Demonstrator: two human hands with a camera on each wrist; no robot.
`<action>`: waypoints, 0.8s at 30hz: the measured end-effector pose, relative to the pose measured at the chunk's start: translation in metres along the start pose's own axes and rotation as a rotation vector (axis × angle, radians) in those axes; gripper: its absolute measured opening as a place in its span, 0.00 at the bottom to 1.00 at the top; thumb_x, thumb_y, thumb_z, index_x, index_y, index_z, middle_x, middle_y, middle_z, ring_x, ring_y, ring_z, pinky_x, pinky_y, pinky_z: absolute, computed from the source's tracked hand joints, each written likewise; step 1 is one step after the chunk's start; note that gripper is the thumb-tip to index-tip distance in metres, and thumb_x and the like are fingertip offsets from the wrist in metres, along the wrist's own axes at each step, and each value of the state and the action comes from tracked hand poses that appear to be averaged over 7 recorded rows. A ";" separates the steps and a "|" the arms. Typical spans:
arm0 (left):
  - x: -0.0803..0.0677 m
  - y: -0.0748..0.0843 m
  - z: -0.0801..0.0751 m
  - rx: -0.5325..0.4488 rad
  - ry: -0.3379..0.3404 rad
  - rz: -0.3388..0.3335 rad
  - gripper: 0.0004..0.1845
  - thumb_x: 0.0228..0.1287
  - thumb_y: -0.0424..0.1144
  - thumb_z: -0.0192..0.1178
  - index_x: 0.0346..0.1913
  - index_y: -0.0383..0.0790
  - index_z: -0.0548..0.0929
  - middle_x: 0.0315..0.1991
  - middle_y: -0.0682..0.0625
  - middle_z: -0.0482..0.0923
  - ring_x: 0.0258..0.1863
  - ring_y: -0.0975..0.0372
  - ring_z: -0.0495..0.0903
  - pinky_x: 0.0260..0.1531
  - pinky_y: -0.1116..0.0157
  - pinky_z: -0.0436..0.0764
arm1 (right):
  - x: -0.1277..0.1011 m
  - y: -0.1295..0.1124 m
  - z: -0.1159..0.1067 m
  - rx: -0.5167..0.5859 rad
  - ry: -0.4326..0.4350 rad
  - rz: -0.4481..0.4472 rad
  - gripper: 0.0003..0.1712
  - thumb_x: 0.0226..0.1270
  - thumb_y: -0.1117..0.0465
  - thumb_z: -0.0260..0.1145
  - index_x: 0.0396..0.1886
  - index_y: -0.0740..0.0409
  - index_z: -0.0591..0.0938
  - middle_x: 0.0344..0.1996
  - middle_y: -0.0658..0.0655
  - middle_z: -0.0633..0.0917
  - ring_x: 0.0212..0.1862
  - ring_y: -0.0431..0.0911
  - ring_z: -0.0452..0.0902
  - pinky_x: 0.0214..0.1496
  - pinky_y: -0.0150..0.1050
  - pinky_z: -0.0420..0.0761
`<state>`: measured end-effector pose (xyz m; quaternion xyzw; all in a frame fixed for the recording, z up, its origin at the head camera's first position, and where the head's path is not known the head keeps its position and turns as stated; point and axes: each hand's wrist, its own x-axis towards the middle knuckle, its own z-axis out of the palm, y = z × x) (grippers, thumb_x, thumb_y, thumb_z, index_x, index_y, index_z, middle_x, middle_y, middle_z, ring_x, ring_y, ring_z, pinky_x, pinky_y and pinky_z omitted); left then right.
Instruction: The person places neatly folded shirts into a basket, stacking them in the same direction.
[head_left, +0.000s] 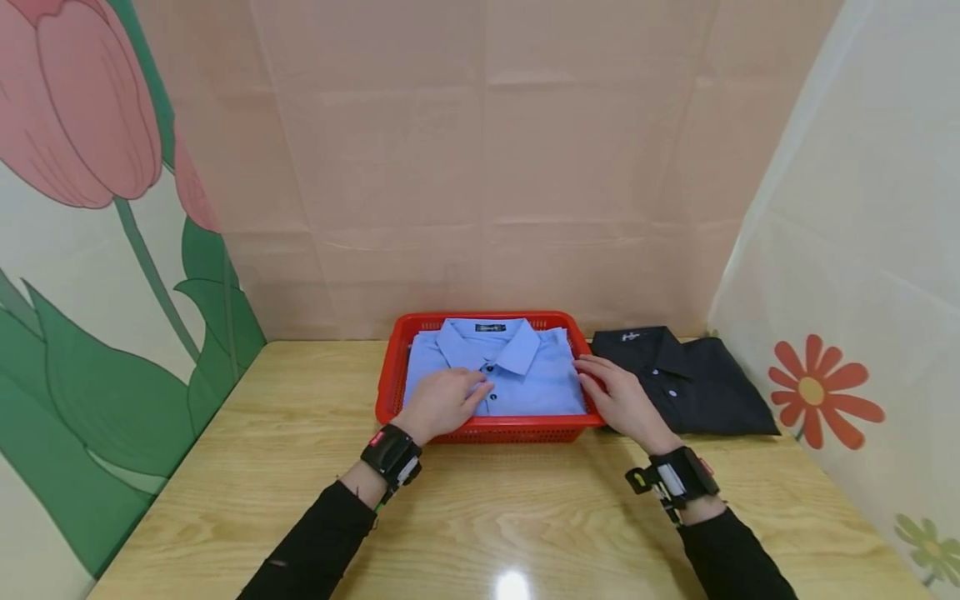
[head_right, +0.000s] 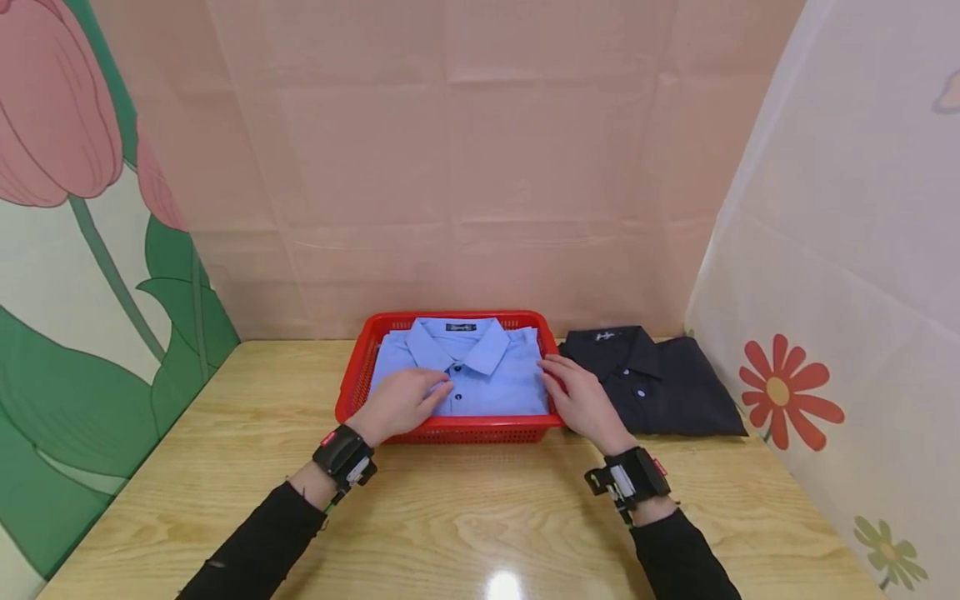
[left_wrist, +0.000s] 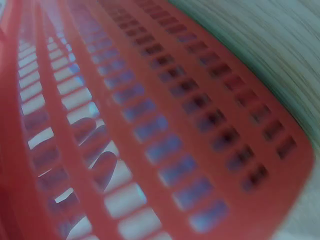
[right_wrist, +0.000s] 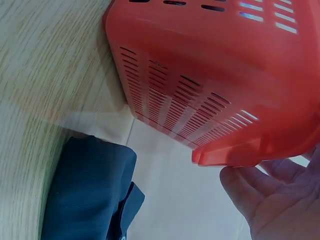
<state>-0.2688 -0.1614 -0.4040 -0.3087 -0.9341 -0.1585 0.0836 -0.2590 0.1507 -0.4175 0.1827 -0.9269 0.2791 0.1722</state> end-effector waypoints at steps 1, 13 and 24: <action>0.001 0.004 0.001 0.001 0.001 0.004 0.19 0.76 0.53 0.49 0.53 0.48 0.84 0.40 0.54 0.85 0.41 0.63 0.84 0.41 0.62 0.84 | 0.000 0.000 -0.001 0.001 0.002 0.000 0.18 0.71 0.65 0.62 0.58 0.65 0.81 0.60 0.66 0.79 0.62 0.60 0.74 0.64 0.61 0.70; 0.019 0.047 0.014 0.018 0.000 0.096 0.22 0.75 0.54 0.49 0.61 0.46 0.80 0.51 0.52 0.84 0.49 0.61 0.83 0.49 0.62 0.83 | -0.004 0.010 -0.017 -0.007 -0.016 0.079 0.20 0.74 0.58 0.58 0.61 0.60 0.78 0.62 0.65 0.77 0.63 0.60 0.73 0.63 0.61 0.71; 0.036 0.087 0.028 0.067 0.048 0.232 0.20 0.75 0.52 0.50 0.59 0.48 0.80 0.50 0.54 0.82 0.48 0.65 0.82 0.46 0.67 0.83 | -0.011 0.027 -0.039 -0.018 -0.042 0.176 0.22 0.75 0.56 0.58 0.62 0.61 0.77 0.60 0.67 0.79 0.61 0.62 0.73 0.61 0.62 0.71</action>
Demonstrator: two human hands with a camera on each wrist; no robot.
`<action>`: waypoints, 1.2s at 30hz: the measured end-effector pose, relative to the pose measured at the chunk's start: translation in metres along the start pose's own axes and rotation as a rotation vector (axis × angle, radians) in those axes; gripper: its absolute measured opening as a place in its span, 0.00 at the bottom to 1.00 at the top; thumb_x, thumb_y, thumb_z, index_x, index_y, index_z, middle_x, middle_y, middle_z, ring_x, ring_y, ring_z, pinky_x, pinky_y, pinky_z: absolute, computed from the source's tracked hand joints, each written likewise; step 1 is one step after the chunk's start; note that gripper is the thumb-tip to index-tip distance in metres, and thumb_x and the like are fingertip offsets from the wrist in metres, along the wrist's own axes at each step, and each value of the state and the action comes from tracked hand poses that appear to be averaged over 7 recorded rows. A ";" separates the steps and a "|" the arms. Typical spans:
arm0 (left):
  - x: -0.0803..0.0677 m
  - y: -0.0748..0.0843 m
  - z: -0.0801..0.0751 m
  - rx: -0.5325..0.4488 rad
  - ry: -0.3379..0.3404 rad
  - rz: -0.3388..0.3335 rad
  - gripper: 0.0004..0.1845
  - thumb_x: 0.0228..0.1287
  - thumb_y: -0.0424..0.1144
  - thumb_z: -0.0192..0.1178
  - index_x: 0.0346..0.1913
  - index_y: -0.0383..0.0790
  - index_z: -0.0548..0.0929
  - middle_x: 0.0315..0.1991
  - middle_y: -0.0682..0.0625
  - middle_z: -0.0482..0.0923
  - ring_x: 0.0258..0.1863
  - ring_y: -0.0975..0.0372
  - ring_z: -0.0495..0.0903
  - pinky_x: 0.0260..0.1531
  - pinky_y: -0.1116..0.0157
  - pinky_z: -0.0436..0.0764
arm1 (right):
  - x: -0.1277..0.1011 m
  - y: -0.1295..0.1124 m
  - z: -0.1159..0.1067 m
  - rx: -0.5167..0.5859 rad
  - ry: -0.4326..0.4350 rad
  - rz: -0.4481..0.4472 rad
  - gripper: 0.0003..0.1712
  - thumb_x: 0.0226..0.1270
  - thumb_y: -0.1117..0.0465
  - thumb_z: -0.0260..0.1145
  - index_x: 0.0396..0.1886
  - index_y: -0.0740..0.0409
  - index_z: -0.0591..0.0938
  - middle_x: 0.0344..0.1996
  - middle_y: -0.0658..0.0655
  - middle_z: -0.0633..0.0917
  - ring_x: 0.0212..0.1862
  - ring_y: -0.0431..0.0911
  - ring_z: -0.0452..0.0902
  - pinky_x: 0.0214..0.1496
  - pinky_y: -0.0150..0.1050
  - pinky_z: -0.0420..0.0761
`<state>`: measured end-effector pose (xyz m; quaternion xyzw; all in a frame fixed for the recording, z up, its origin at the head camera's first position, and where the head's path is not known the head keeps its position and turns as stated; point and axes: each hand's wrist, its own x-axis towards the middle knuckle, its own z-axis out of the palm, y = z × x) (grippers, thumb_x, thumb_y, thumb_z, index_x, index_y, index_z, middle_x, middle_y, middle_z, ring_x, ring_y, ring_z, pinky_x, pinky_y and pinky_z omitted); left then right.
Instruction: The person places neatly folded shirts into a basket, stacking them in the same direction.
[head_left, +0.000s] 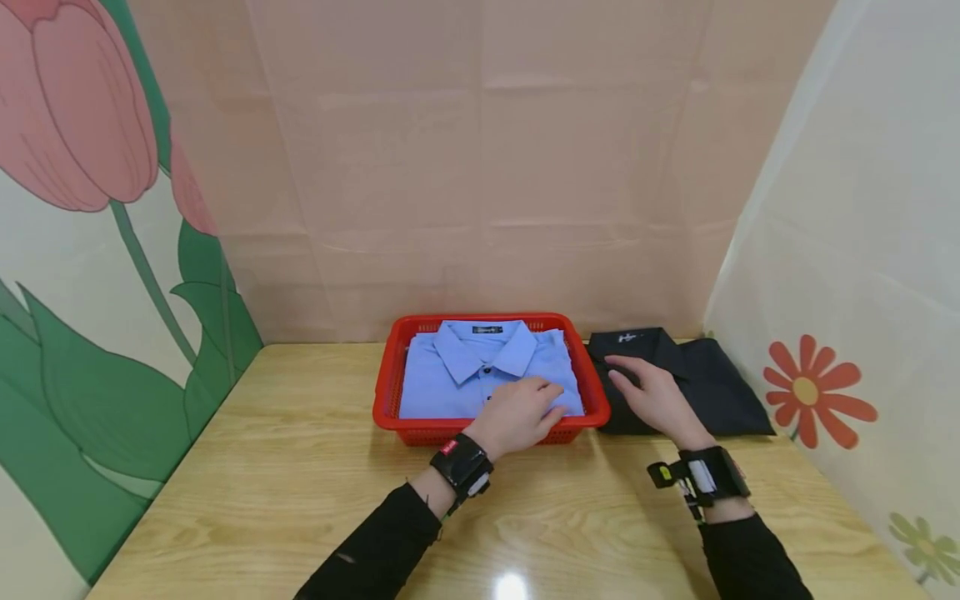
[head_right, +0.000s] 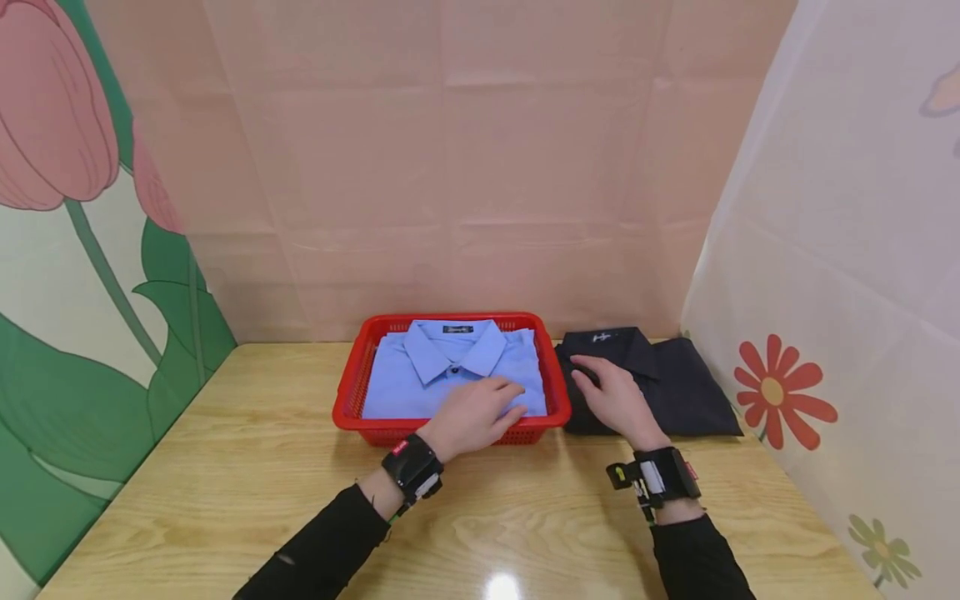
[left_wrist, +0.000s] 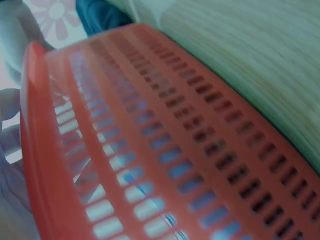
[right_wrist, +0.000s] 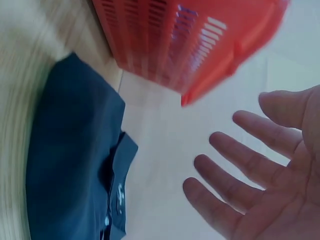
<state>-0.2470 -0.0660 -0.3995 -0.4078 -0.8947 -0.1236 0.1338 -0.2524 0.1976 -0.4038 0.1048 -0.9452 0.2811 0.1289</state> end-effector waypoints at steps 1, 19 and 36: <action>0.002 0.004 0.001 0.001 -0.001 0.008 0.19 0.75 0.52 0.50 0.59 0.48 0.80 0.49 0.55 0.82 0.47 0.65 0.82 0.47 0.67 0.82 | 0.000 0.002 -0.003 -0.005 -0.005 0.010 0.22 0.75 0.55 0.58 0.62 0.61 0.77 0.59 0.67 0.79 0.61 0.62 0.74 0.61 0.62 0.71; 0.023 0.056 0.015 0.064 -0.010 0.196 0.20 0.72 0.45 0.56 0.64 0.49 0.76 0.58 0.55 0.76 0.55 0.67 0.75 0.59 0.75 0.73 | -0.008 0.046 -0.037 -0.101 -0.180 0.269 0.35 0.78 0.43 0.49 0.65 0.68 0.72 0.61 0.73 0.75 0.60 0.67 0.74 0.57 0.63 0.74; 0.025 0.083 0.034 0.011 -0.043 0.281 0.21 0.71 0.46 0.57 0.64 0.49 0.75 0.58 0.57 0.74 0.56 0.70 0.74 0.58 0.79 0.71 | -0.020 0.080 -0.050 -0.166 -0.268 0.417 0.37 0.76 0.45 0.51 0.62 0.77 0.70 0.59 0.79 0.72 0.57 0.71 0.70 0.56 0.64 0.72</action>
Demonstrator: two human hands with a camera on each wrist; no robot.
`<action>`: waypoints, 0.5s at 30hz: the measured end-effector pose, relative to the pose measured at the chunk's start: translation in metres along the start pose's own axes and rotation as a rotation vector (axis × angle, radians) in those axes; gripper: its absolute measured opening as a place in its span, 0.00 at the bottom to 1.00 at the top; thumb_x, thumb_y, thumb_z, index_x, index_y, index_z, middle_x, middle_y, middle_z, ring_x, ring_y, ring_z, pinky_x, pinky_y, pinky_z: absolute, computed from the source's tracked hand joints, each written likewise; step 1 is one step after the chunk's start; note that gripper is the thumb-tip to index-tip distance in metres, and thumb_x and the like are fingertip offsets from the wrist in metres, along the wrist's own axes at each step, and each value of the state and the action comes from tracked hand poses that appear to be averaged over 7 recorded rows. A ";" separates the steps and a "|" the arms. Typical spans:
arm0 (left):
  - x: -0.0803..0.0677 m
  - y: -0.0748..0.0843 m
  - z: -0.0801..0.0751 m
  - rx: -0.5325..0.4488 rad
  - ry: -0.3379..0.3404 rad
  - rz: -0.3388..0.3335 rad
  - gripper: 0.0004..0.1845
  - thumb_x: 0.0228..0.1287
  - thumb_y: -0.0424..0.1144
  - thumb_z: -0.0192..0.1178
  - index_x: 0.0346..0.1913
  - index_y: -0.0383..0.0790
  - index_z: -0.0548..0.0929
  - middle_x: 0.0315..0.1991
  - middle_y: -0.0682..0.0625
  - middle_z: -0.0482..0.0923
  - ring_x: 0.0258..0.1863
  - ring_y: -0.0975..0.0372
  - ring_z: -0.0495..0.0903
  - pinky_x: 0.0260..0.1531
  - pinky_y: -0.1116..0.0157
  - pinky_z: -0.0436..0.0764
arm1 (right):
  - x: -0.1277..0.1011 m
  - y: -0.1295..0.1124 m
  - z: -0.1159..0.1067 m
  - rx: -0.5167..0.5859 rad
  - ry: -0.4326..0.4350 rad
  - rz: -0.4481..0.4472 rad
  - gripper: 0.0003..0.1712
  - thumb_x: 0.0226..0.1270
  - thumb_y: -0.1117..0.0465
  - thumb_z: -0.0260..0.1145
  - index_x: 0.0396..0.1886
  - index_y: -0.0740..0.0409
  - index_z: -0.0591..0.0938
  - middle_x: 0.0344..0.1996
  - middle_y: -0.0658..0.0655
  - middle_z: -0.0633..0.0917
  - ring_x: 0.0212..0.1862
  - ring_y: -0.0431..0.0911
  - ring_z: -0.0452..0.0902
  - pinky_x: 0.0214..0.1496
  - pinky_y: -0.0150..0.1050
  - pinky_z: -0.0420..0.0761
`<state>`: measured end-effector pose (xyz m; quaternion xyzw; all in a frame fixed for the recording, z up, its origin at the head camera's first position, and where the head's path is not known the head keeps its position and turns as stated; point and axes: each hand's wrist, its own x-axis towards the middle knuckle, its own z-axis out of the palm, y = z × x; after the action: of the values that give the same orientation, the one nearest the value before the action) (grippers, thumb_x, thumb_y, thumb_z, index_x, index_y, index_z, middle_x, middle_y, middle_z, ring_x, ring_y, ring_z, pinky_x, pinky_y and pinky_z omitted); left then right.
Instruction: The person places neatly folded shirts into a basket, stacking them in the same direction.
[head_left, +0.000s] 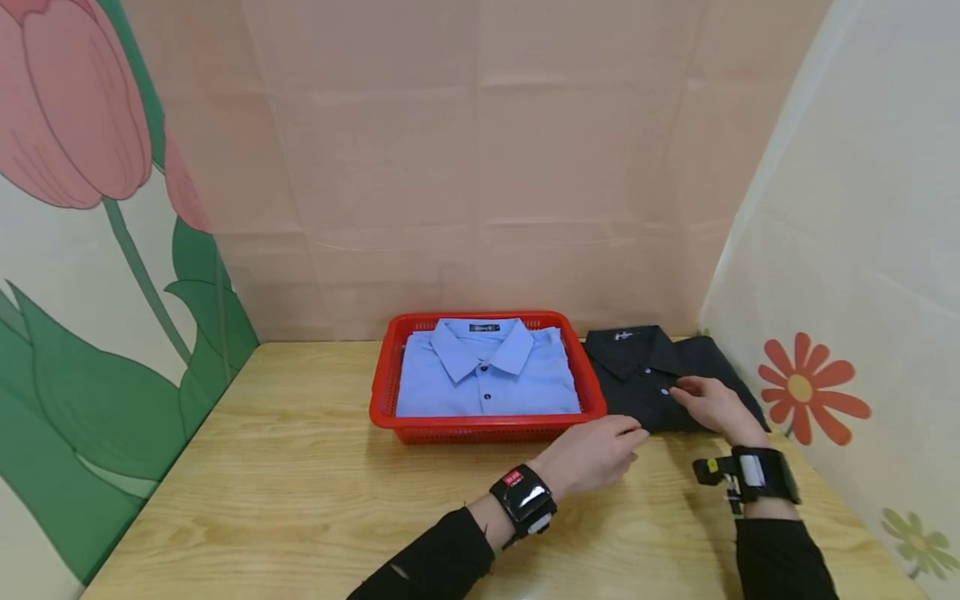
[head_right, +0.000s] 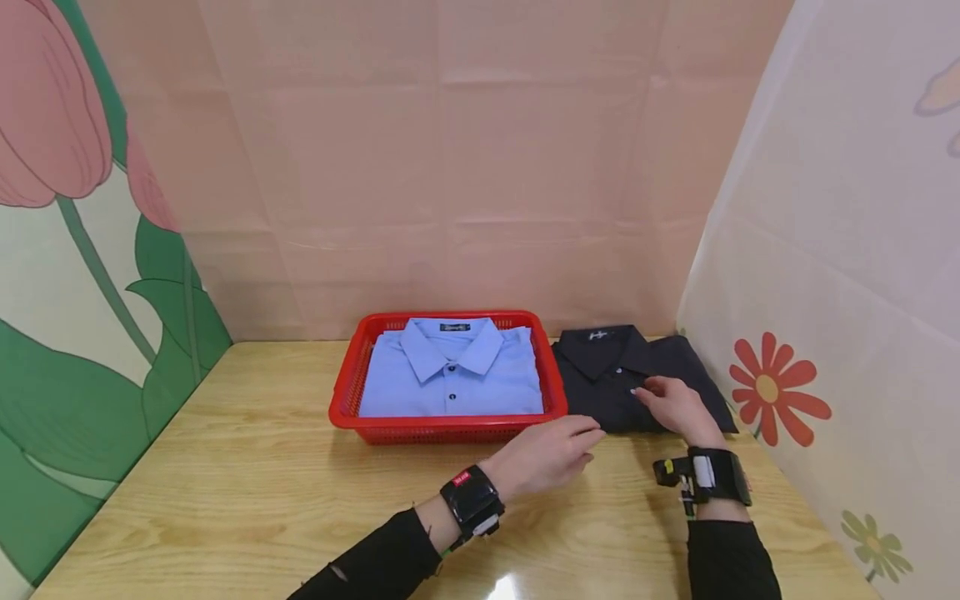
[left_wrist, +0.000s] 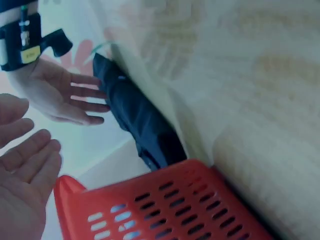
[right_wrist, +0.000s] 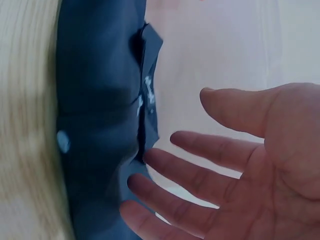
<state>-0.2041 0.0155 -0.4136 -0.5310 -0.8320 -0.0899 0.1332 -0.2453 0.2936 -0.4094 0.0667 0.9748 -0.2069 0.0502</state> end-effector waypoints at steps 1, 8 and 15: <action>0.001 0.002 0.002 -0.010 -0.025 -0.012 0.21 0.72 0.47 0.57 0.64 0.49 0.74 0.59 0.58 0.73 0.56 0.71 0.73 0.58 0.79 0.71 | 0.000 0.004 -0.001 0.000 -0.011 0.019 0.38 0.76 0.45 0.51 0.63 0.78 0.68 0.59 0.80 0.71 0.58 0.71 0.69 0.56 0.65 0.72; 0.004 0.007 0.019 -0.065 -0.091 -0.161 0.21 0.70 0.53 0.57 0.62 0.50 0.75 0.51 0.59 0.75 0.48 0.72 0.74 0.48 0.74 0.77 | 0.000 0.023 -0.005 -0.022 -0.027 0.119 0.43 0.75 0.44 0.51 0.64 0.84 0.61 0.61 0.84 0.65 0.61 0.76 0.62 0.60 0.67 0.68; 0.012 0.007 0.034 -0.287 -0.204 -0.404 0.27 0.68 0.57 0.58 0.64 0.49 0.71 0.54 0.57 0.76 0.53 0.68 0.75 0.56 0.66 0.75 | -0.002 0.040 -0.011 -0.009 -0.041 0.198 0.46 0.76 0.47 0.49 0.66 0.90 0.51 0.62 0.89 0.56 0.64 0.79 0.54 0.65 0.67 0.62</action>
<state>-0.2071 0.0383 -0.4420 -0.3740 -0.9090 -0.1776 -0.0487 -0.2379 0.3343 -0.4154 0.1585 0.9631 -0.1978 0.0905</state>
